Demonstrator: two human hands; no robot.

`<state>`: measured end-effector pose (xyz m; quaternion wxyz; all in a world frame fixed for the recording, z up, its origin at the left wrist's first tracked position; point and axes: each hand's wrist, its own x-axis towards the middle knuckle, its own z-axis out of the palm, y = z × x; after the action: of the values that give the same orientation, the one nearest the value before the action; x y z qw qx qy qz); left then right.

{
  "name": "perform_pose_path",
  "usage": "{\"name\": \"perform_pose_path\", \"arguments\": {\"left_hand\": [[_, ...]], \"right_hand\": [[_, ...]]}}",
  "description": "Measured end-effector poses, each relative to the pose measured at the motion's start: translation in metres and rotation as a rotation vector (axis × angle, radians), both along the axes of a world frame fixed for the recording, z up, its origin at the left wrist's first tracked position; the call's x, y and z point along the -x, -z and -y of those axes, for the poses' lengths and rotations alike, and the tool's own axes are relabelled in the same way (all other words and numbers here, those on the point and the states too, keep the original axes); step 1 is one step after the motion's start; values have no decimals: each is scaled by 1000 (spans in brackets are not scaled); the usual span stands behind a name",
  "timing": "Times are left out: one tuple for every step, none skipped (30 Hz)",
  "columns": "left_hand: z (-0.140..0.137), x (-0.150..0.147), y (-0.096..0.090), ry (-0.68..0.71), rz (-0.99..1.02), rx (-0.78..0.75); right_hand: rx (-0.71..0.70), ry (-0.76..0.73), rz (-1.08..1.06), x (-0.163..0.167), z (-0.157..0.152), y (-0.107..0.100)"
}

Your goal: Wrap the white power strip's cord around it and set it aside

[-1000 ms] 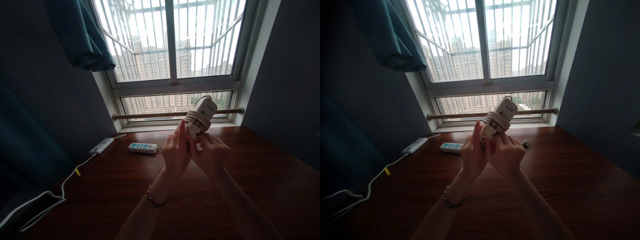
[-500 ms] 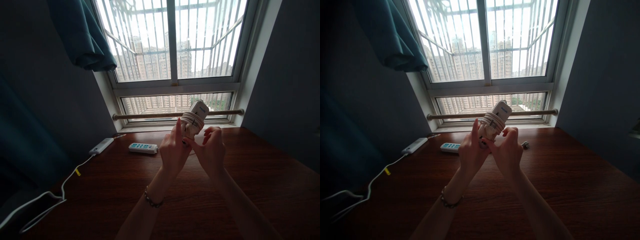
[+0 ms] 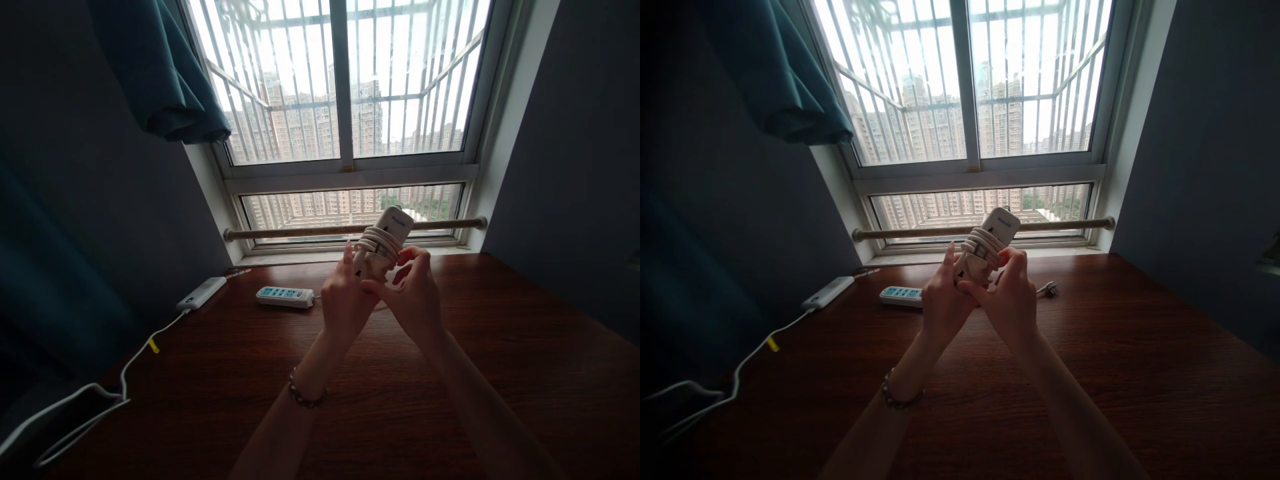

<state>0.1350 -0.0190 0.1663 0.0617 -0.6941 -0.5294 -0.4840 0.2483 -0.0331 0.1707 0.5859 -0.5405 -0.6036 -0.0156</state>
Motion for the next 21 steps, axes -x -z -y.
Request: {"name": "perform_pose_path", "arguments": {"left_hand": [[0, 2, -1, 0, 46, 43], [-1, 3, -1, 10, 103, 91], [-2, 5, -2, 37, 171, 139], [-4, 7, -2, 89, 251, 186], [-6, 8, -3, 170, 340, 232], [-8, 9, -3, 277, 437, 280], [-11, 10, -3, 400, 538, 332], [-13, 10, -3, 523, 636, 387], [-14, 11, -4, 631, 726, 441], [-16, 12, -4, 718, 804, 495], [-17, 13, -4, 776, 866, 547], [-18, 14, -4, 811, 911, 595], [-18, 15, -4, 826, 943, 639], [-19, 15, -3, 832, 966, 681], [-20, 15, -2, 833, 988, 717], [-21, 14, -1, 836, 1012, 743], [-21, 12, 1, 847, 1041, 753], [-22, 9, 3, 867, 1077, 751], [-22, 5, 5, 891, 1120, 737], [-22, 1, 7, 919, 1166, 719], [-22, -4, 9, 936, 1216, 708]], "right_hand": [[5, -9, 16, 0, 0, 0], [7, -23, 30, 1, 1, 0], [6, -36, 40, 1, 1, 0], [5, -46, 45, 1, 1, 0], [7, -55, 45, 2, 1, 0], [11, -65, 43, 2, 1, 0], [15, -77, 40, 2, 1, -1], [18, -89, 36, 1, 1, -1], [22, -101, 32, 0, 1, -1], [24, -112, 27, -1, 0, -1], [26, -120, 19, -3, -1, -1], [29, -123, 8, -5, -3, -1], [37, -119, -7, -6, -5, 0], [52, -111, -27, -8, -7, 2], [82, -109, -57, -9, -9, 3], [129, -123, -97, -10, -11, 5], [198, -165, -142, -10, -13, 7], [280, -240, -188, -10, -14, 8], [361, -333, -231, -10, -14, 8], [429, -427, -268, -9, -14, 8], [479, -507, -298, -7, -13, 7]]}}
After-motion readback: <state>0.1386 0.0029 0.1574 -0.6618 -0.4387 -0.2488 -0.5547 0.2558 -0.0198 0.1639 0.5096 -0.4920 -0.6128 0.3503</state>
